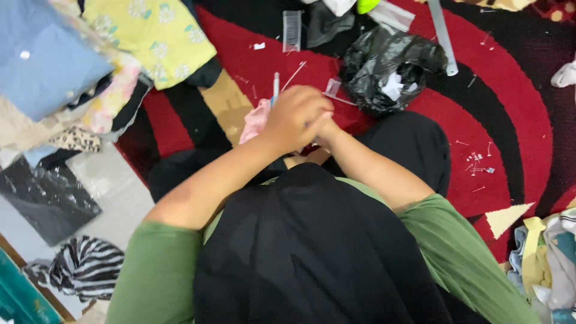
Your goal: Using a manual tagging gun to attach plastic fasteners to various items of clothing.
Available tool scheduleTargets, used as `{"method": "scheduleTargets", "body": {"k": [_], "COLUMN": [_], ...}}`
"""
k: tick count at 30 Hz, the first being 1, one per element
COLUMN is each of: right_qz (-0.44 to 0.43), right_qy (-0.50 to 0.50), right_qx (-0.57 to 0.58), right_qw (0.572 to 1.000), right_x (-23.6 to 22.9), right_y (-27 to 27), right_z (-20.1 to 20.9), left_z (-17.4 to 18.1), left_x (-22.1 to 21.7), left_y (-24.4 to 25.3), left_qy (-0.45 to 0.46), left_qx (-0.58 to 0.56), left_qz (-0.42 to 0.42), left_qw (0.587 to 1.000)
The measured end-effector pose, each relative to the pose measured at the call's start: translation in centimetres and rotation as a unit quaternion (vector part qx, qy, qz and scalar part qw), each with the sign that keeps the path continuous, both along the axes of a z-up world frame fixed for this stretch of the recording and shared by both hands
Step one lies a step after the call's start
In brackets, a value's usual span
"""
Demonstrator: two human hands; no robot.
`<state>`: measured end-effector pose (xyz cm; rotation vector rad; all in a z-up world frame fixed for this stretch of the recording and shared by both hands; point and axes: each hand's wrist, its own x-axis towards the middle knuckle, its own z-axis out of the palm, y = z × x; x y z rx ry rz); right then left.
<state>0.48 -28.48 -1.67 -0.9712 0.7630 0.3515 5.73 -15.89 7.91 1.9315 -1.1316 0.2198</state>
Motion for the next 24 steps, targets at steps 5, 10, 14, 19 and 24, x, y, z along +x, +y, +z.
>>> {"method": "scheduleTargets", "body": {"k": [5, 10, 14, 19, 24], "right_qz": [-0.035, -0.074, -0.105, -0.128, -0.132], "right_qy": [0.004, 0.006, 0.014, 0.022, 0.026], "right_qx": [-0.006, -0.019, -0.029, -0.029, -0.028], "right_qw": [0.999, 0.997, 0.994, 0.991, 0.991], "right_x": [0.1, 1.9, 1.2, -1.4, -9.1], "right_y": [-4.2, -10.1, -13.8, -16.4, -15.3], "right_z": [-2.1, -1.9, -4.2, -4.4, -5.9], "left_z": [-6.5, -14.5, -19.0, -20.8, -16.7], "left_x": [2.3, 3.8, 4.3, 5.8, 7.3], "left_y": [-12.6, -21.6, -24.5, -24.2, -22.5], "left_qy": [-0.011, -0.054, -0.042, -0.002, 0.312], "left_qx": [0.191, 0.375, 0.442, 0.430, 0.359], "left_qz": [-0.130, -0.219, -0.233, -0.213, -0.134], "left_qw": [0.973, 0.899, 0.865, 0.877, 0.869]}}
